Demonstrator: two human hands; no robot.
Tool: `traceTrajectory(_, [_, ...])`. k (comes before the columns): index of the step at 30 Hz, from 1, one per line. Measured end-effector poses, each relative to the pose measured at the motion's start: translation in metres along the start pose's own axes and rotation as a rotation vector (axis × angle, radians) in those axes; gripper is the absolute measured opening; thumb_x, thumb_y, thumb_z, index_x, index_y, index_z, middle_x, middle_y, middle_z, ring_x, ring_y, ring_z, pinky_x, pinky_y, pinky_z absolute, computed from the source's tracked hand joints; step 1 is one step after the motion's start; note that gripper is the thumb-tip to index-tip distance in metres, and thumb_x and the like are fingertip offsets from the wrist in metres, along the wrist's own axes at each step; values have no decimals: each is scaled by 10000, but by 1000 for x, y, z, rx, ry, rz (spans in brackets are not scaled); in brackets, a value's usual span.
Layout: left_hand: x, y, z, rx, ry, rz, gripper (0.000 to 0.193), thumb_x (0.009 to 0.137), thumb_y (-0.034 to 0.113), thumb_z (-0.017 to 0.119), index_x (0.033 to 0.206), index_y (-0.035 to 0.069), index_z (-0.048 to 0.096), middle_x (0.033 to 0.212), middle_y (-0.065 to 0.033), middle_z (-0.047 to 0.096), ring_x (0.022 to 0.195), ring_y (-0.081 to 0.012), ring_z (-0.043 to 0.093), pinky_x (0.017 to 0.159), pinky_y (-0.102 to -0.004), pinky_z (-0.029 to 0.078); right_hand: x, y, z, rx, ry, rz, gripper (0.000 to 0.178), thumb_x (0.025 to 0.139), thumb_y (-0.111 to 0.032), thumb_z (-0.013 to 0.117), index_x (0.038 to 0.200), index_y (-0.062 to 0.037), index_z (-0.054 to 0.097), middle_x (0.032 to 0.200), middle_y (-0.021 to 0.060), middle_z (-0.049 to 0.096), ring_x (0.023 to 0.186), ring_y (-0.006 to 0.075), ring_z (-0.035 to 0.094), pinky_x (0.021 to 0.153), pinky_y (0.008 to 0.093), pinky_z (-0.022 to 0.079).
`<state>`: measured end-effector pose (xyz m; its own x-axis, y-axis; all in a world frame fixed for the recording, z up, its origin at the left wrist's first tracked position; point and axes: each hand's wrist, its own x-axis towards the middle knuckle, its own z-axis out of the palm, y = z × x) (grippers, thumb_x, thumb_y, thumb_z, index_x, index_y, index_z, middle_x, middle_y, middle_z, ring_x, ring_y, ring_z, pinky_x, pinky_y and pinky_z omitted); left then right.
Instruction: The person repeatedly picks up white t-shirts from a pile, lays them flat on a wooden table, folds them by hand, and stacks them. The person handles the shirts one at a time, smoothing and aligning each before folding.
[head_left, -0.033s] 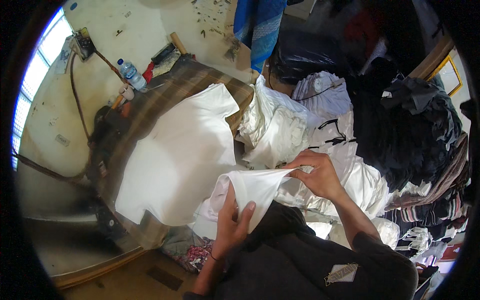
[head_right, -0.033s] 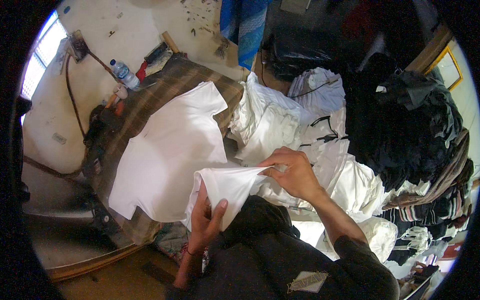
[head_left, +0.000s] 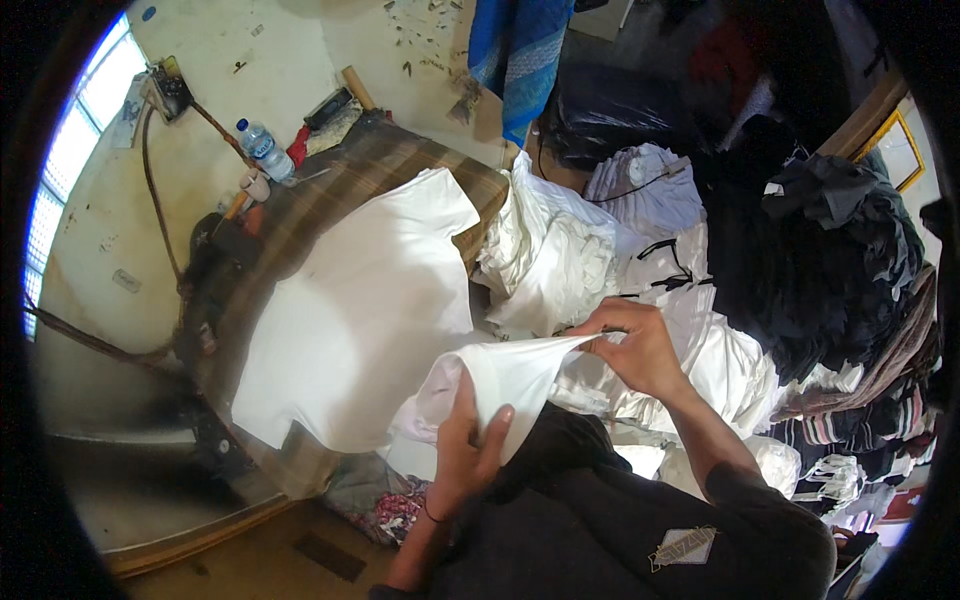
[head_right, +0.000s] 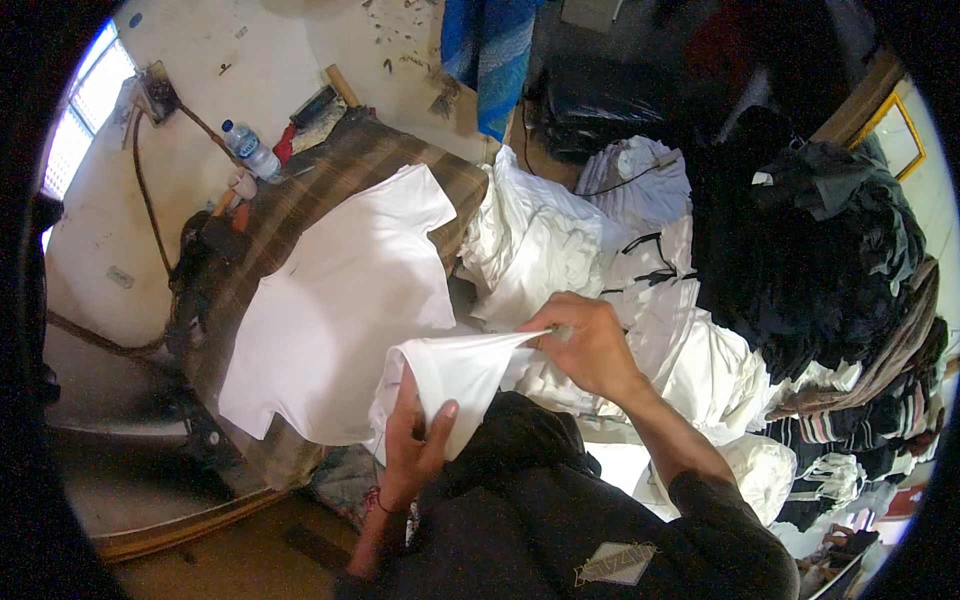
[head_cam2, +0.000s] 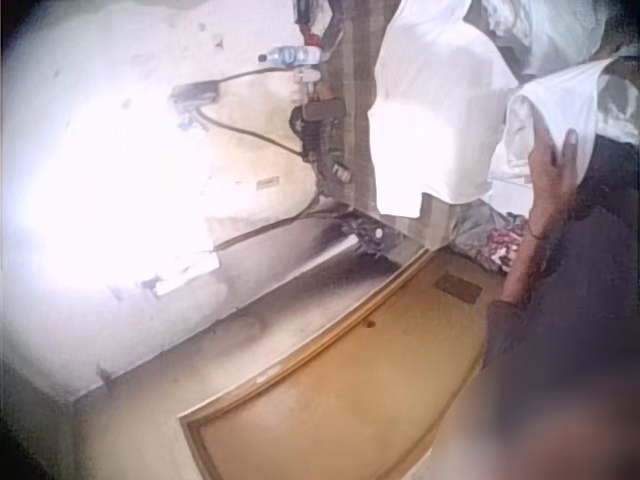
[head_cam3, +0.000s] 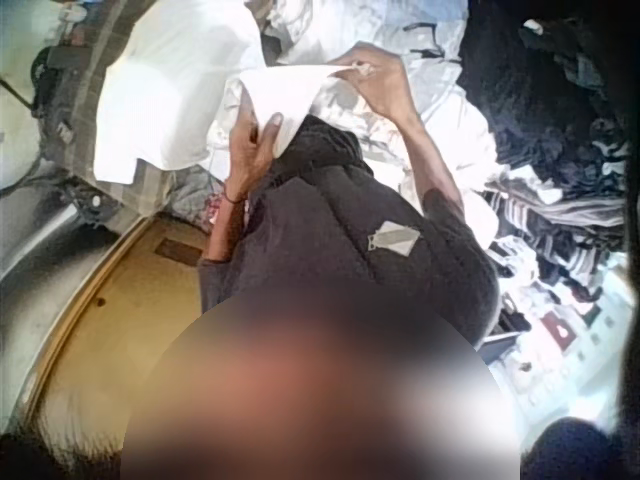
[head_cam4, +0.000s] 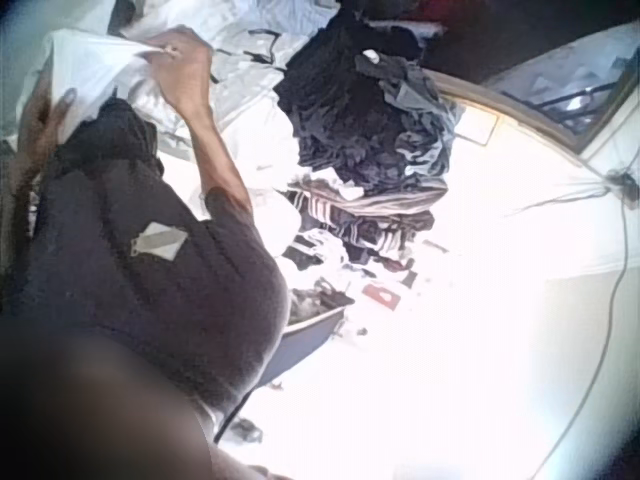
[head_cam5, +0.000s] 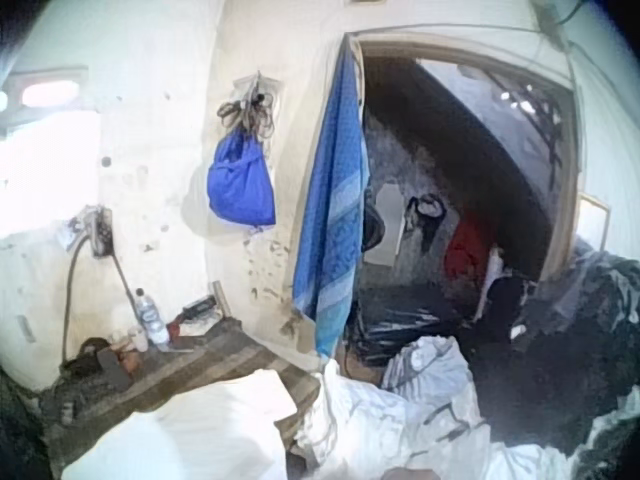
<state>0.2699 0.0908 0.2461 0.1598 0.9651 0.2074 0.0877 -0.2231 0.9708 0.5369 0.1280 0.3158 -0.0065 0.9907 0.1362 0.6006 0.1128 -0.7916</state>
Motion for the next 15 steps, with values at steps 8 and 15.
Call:
traceTrajectory(8, [-20,-18,-6,515,-22,598,195,944,174,796,1129,115,782,1072,-128,771,1044,-329,765,877,-453,613,55,-28,-60,61,919,-173,48,892,-25,782,930,-21,752,855,-17,680,790,55,583,730,222,471])
traceTrajectory(15, [-9,19,91,-318,-153,146,374,945,101,829,1292,17,718,1428,-200,665,1204,-363,721,988,-441,634,108,-26,-112,128,1144,-501,252,999,-100,755,1232,-21,700,1112,75,747,930,137,711,884,291,571])
